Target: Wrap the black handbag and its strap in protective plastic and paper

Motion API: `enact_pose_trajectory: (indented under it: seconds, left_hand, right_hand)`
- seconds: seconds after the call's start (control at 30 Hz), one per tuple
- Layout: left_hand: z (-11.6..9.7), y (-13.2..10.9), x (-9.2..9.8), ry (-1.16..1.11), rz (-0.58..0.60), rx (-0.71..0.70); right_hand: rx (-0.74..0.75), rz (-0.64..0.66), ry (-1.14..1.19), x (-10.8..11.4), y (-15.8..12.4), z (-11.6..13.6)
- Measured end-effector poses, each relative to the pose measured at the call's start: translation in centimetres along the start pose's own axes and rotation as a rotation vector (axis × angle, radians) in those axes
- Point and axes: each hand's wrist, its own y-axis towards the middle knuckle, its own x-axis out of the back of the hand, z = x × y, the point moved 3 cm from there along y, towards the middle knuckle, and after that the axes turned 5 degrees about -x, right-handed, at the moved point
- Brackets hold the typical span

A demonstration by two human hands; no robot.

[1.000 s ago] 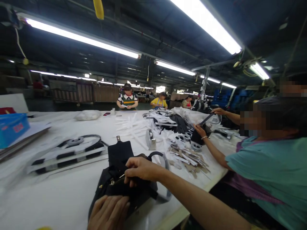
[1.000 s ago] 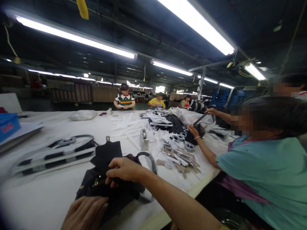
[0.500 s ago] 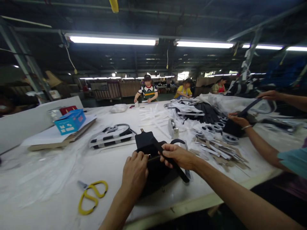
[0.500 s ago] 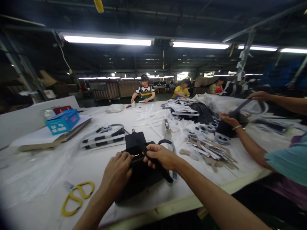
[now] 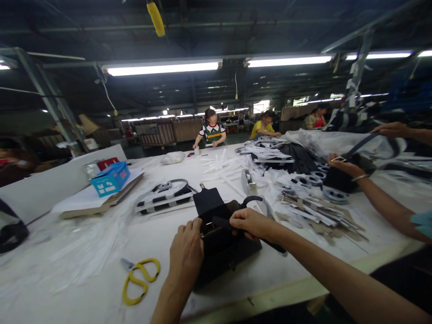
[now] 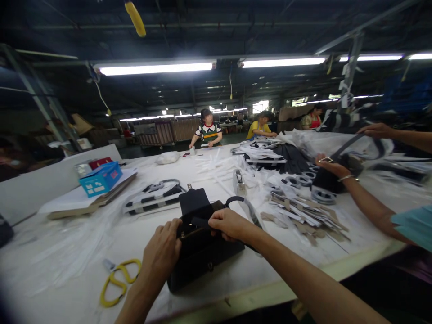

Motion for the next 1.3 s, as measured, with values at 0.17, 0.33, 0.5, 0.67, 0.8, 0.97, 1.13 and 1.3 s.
enact_pose_trajectory:
  seconds: [0.17, 0.33, 0.5, 0.67, 0.8, 0.97, 1.13, 1.3]
  left_hand:
    - [2.0, -0.1, 0.1, -0.500, -0.167, 0.063]
    - [3.0, -0.5, -0.5, -1.200, -0.119, 0.141]
    - [2.4, -0.8, 0.5, -1.391, -0.154, 0.155]
    - [1.8, -1.1, 1.2, -1.465, -0.179, 0.144]
    - [1.6, -1.3, 0.9, -1.546, -0.133, 0.128]
    - [1.1, -1.4, 1.9, -1.564, -0.217, 0.142]
    - [0.7, -2.1, 2.7, -1.655, -0.312, 0.243]
    - [0.9, -2.2, 1.9, -1.695, -0.329, 0.232]
  right_hand:
    - [-0.038, 0.046, 0.011, -0.1, 0.0, -0.7]
    - [-0.027, 0.091, 0.066, 0.9, -0.2, -0.7]
    - [0.002, 0.126, 0.034, 1.4, -0.3, 0.4]
    - [-0.013, 0.094, -0.034, 2.1, -0.6, 1.7]
    - [-0.030, 0.167, -0.010, 1.2, -1.0, 2.5]
    - [-0.045, 0.257, 0.001, -1.3, -1.4, 2.7]
    - [0.006, 0.309, 0.119, -2.5, -1.3, 2.5]
    - [0.057, 0.351, 0.213, -2.9, -1.0, 2.7]
